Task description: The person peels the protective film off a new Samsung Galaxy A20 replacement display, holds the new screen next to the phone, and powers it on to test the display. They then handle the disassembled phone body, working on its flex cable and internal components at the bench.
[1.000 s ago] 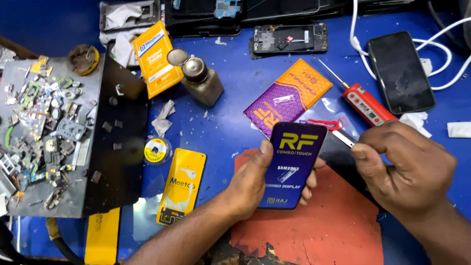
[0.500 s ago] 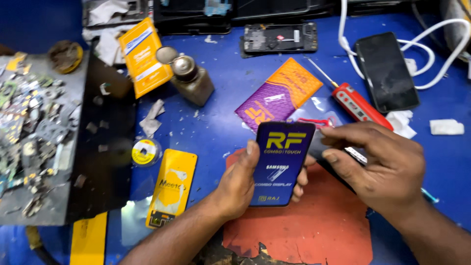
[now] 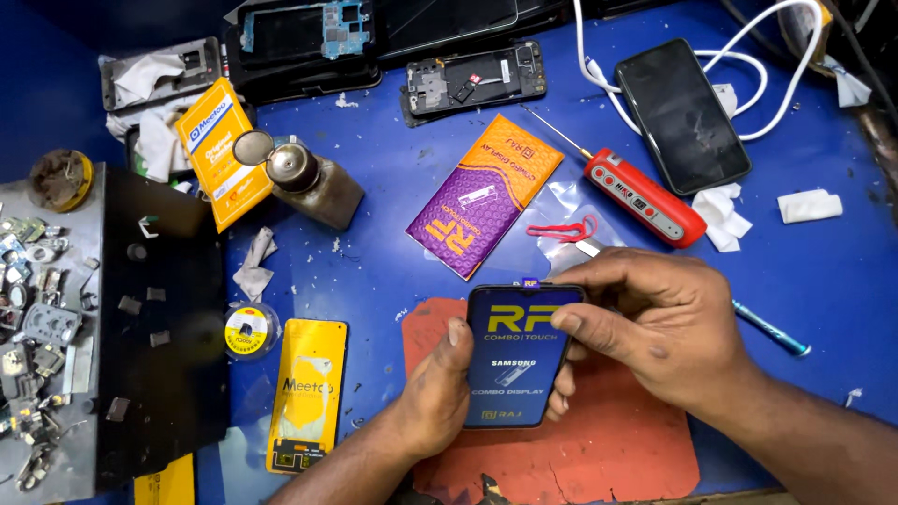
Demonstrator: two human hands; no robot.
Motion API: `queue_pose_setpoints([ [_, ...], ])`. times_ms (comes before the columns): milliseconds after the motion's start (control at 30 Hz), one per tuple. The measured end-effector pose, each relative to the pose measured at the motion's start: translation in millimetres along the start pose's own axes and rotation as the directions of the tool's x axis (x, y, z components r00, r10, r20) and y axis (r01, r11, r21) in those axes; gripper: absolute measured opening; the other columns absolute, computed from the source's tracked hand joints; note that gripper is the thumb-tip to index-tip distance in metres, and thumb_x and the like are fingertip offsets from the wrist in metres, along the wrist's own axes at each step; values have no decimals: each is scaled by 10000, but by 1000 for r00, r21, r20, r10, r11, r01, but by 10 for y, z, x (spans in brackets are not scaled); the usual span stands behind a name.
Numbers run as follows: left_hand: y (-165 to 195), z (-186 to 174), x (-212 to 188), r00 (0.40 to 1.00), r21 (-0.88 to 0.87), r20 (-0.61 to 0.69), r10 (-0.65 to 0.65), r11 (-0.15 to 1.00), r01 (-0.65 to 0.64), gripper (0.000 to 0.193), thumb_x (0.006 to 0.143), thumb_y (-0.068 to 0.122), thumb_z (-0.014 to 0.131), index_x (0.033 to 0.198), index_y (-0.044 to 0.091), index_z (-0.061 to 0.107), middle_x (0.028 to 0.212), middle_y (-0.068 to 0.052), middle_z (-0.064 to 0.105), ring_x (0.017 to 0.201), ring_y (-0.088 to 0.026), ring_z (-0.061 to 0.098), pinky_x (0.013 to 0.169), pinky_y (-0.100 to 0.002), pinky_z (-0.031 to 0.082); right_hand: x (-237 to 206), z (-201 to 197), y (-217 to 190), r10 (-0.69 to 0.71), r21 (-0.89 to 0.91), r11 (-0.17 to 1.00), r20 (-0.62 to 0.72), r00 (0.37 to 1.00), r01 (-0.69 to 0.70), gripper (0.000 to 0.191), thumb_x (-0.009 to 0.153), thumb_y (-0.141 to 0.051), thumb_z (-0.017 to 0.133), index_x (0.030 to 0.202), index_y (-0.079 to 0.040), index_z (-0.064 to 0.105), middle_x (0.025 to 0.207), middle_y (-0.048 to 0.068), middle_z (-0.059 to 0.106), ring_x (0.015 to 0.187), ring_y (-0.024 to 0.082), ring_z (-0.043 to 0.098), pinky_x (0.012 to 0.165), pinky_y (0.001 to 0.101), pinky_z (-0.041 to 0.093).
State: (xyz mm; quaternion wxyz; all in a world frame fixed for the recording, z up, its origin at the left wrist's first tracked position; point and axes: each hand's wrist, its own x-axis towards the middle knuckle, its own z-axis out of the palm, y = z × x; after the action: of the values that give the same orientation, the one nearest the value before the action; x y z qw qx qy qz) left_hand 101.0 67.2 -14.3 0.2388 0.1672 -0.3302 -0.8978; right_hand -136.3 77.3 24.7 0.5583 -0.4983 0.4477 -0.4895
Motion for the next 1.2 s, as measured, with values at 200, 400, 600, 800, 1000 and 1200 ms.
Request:
queue_pose_setpoints([
  [200, 3, 10, 4, 1000, 47, -8, 23, 999, -23, 1071, 926, 841, 354, 1473, -70, 494, 1227, -175, 670, 1127, -259, 681, 1040, -426, 555, -8, 25, -15, -25, 51, 998, 13, 1000, 24, 220, 922, -6, 704, 1119, 90, 706, 997, 147, 750, 777, 153, 744, 640, 285, 632],
  [400, -5, 20, 11, 1000, 55, -4, 26, 998, -26, 1075, 933, 847, 352, 1471, -73, 496, 1228, -172, 664, 1134, -253, 671, 1046, -414, 543, 4, 32, 1, -66, -78, 995, -32, 997, 64, 212, 902, -12, 725, 1091, 84, 723, 966, 134, 746, 751, 140, 724, 641, 281, 620],
  [600, 54, 48, -4, 997, 196, -15, 70, 978, -66, 1042, 961, 835, 368, 1432, -79, 538, 1211, -170, 675, 1122, -246, 679, 1039, -400, 550, 3, 30, 3, -72, -109, 992, -42, 996, 67, 225, 905, -20, 717, 1110, 70, 717, 994, 136, 756, 746, 147, 732, 637, 278, 616],
  [800, 232, 107, -57, 971, 526, 30, 239, 822, -219, 856, 1089, 727, 324, 1306, -46, 619, 1164, -122, 726, 1114, -205, 711, 1015, -331, 559, 15, 22, 18, -56, -7, 998, -41, 998, 56, 223, 905, -19, 708, 1113, 61, 709, 1025, 140, 754, 785, 162, 758, 633, 303, 658],
  [1000, 383, 226, -75, 829, 837, -32, 558, 468, -283, 406, 1074, 310, 598, 1294, -30, 631, 1047, -108, 756, 921, -168, 747, 833, -292, 600, 23, 1, 66, -195, -255, 950, -29, 980, 181, 230, 892, -22, 751, 1110, 44, 717, 1062, 126, 745, 914, 122, 697, 760, 229, 574],
  [1200, 457, 283, -133, 725, 869, -66, 685, 396, -295, 186, 1066, 90, 645, 1218, -4, 698, 1038, -102, 783, 934, -123, 774, 835, -261, 616, 17, 40, 52, -235, -372, 900, 18, 972, 225, 232, 863, -53, 774, 1071, 42, 735, 1019, 120, 759, 823, 105, 700, 660, 205, 549],
])
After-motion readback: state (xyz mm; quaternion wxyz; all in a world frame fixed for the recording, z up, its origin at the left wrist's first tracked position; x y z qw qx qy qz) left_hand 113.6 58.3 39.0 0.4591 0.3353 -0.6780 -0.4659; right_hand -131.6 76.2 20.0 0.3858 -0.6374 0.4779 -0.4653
